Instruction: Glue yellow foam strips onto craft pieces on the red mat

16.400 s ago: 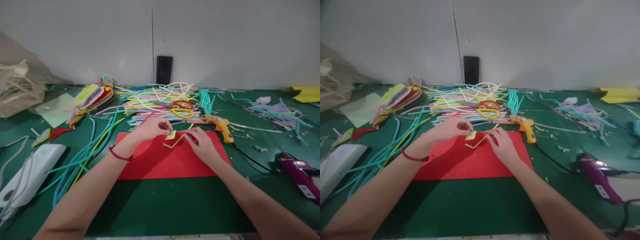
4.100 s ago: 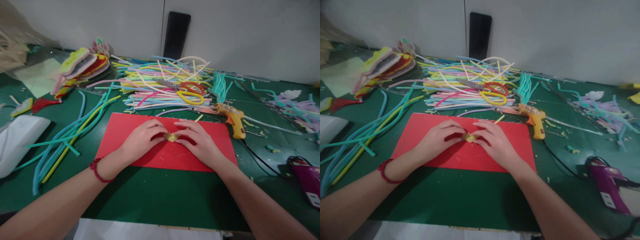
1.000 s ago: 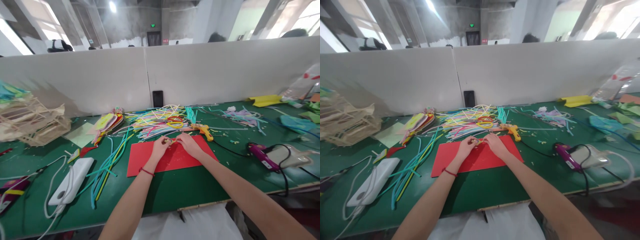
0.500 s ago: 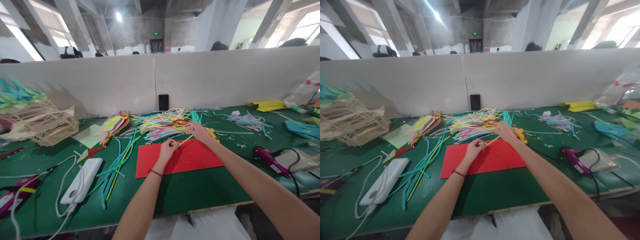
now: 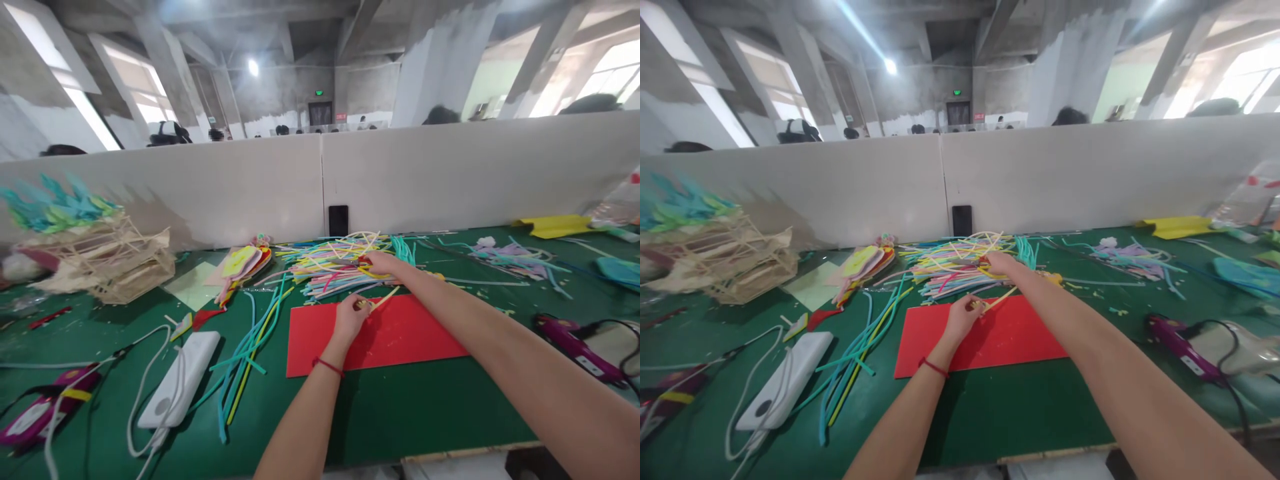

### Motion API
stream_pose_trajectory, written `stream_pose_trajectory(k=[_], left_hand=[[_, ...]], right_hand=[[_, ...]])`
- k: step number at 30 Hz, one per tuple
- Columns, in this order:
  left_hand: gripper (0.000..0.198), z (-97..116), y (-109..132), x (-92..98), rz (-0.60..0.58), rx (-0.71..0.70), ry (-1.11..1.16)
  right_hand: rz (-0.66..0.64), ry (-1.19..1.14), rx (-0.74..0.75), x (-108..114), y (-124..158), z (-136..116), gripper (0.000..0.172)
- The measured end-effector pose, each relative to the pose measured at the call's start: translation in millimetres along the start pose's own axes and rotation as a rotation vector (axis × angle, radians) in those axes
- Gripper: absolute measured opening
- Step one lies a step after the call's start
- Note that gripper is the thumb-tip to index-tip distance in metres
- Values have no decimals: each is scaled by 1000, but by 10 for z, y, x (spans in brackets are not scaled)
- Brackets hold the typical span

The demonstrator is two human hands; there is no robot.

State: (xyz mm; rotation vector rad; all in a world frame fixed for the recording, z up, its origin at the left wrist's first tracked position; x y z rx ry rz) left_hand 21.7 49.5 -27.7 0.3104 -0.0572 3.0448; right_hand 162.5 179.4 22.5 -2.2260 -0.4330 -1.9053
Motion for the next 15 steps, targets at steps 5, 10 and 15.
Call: stream_pose_trajectory(k=[5,10,15], left_hand=[[4,-24,-7,-17,-37,26,53],[5,-3,12,-9,-46,44,77],[4,44,36,11,-42,45,68]], right_hand=[[86,-25,-19,-42,61,41,33],[192,-139,0,-67,123,161,32],[308,-281,47,4,172,323,32]])
Point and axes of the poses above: each hand's wrist, its own y-axis away from the middle knuckle, its own x-axis out of the back of the hand, z = x × y, the point moved 3 cm from there along -y, towards the middle knuckle, and after that the axes turned 3 degrees about x, right-handed, at the moved point
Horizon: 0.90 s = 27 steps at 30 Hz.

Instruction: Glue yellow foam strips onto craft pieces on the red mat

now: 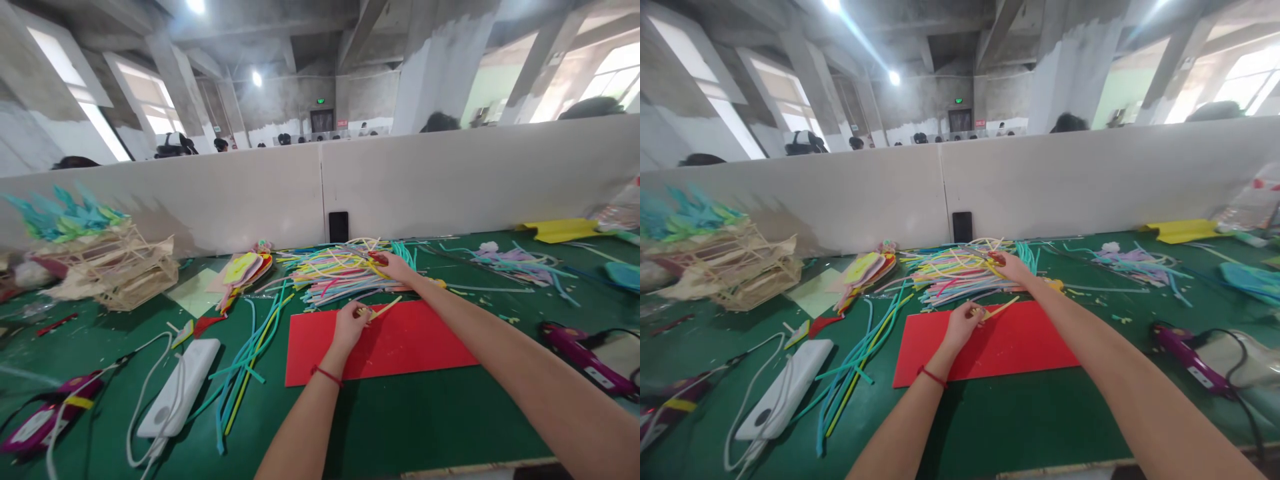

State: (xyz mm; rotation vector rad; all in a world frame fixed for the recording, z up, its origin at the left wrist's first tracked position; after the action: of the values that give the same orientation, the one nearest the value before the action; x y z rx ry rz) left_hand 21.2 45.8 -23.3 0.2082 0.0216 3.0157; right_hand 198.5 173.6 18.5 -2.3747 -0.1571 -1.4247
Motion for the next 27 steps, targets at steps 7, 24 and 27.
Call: stream_pose_trajectory(k=[7,24,27], left_hand=[[5,29,24,13,1,-12,-19],[4,75,84,-13,38,44,-116],[6,67,94,-15,36,51,-119]], right_hand=[[21,-122,108,53,275,2,29],[-86,9,206,208,-765,-321,23],[-51,33,111,102,-1166,-336,30]])
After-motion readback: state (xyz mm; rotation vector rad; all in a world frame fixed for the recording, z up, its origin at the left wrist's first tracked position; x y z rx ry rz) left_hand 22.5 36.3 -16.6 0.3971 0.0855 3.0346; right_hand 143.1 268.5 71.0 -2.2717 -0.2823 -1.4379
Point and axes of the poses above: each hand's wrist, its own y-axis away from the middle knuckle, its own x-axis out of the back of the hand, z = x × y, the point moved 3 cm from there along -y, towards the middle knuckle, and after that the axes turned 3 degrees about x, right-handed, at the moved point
